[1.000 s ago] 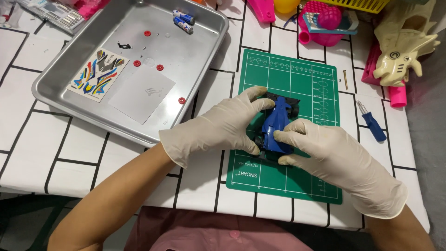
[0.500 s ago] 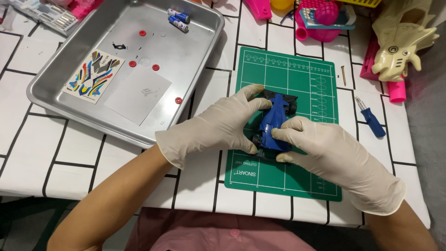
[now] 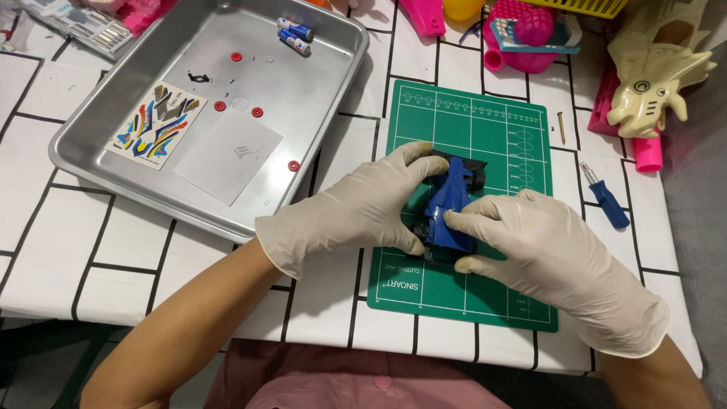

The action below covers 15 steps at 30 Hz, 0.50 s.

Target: The person assembles a blue toy car on a green cutting mat. They insert batteries into the chassis, attach the blue body shell, and then secure red wheels using a screwdriver.

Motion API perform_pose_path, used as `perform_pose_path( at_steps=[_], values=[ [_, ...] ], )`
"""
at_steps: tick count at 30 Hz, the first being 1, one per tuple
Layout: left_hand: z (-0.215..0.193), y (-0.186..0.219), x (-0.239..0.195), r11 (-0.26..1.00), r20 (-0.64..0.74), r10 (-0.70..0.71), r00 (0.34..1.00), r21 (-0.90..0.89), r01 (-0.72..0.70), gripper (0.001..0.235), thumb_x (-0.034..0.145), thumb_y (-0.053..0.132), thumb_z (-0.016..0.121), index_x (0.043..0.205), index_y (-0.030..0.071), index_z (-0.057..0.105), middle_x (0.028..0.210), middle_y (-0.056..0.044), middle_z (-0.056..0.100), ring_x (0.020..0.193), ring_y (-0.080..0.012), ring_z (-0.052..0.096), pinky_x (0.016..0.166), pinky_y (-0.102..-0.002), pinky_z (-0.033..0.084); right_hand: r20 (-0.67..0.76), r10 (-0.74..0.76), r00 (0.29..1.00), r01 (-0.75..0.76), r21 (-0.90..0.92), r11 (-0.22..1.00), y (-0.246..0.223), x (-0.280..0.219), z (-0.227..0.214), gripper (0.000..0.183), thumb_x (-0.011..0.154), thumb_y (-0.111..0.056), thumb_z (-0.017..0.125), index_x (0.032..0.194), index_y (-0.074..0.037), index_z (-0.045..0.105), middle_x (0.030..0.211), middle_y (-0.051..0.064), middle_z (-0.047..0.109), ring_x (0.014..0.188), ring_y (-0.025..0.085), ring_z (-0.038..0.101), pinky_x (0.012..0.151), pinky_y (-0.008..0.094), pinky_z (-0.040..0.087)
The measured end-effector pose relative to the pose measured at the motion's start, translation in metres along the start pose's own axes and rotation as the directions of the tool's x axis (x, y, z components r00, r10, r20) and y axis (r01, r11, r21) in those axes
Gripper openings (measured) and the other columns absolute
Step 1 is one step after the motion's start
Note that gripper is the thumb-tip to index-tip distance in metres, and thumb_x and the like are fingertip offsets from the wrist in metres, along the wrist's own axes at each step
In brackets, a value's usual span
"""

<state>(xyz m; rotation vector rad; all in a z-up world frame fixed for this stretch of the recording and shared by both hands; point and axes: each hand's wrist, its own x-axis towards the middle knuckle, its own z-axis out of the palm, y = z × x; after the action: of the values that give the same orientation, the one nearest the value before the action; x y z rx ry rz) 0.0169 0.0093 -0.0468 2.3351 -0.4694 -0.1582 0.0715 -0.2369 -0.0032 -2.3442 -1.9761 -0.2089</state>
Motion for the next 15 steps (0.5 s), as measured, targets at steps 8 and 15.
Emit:
perform_pose_path(
  at_steps=[8, 15],
  values=[
    [-0.022, 0.019, -0.007, 0.999, -0.065, 0.022, 0.998, -0.032, -0.024, 0.089, 0.069, 0.013, 0.083, 0.148, 0.011, 0.042, 0.152, -0.011, 0.046, 0.127, -0.0312, 0.058, 0.102, -0.038, 0.05, -0.011, 0.069, 0.998, -0.067, 0.095, 0.993, -0.001, -0.01, -0.015, 0.057, 0.074, -0.046, 0.088, 0.12, -0.018, 0.068, 0.106, 0.002, 0.074, 0.075, 0.027, 0.067, 0.062, 0.044, 0.053],
    [-0.085, 0.028, -0.042, 0.977, -0.411, 0.164, 0.897, -0.057, -0.205, 0.039, 0.091, 0.003, 0.075, 0.127, 0.007, 0.06, 0.13, -0.012, 0.063, 0.119, -0.0256, 0.064, 0.11, -0.037, 0.049, -0.186, 0.242, 0.952, -0.152, 0.398, 0.905, -0.003, -0.013, -0.042, 0.051, 0.073, -0.025, 0.086, 0.121, -0.015, 0.073, 0.114, 0.001, 0.078, 0.098, 0.014, 0.076, 0.093, 0.028, 0.061]
  ],
)
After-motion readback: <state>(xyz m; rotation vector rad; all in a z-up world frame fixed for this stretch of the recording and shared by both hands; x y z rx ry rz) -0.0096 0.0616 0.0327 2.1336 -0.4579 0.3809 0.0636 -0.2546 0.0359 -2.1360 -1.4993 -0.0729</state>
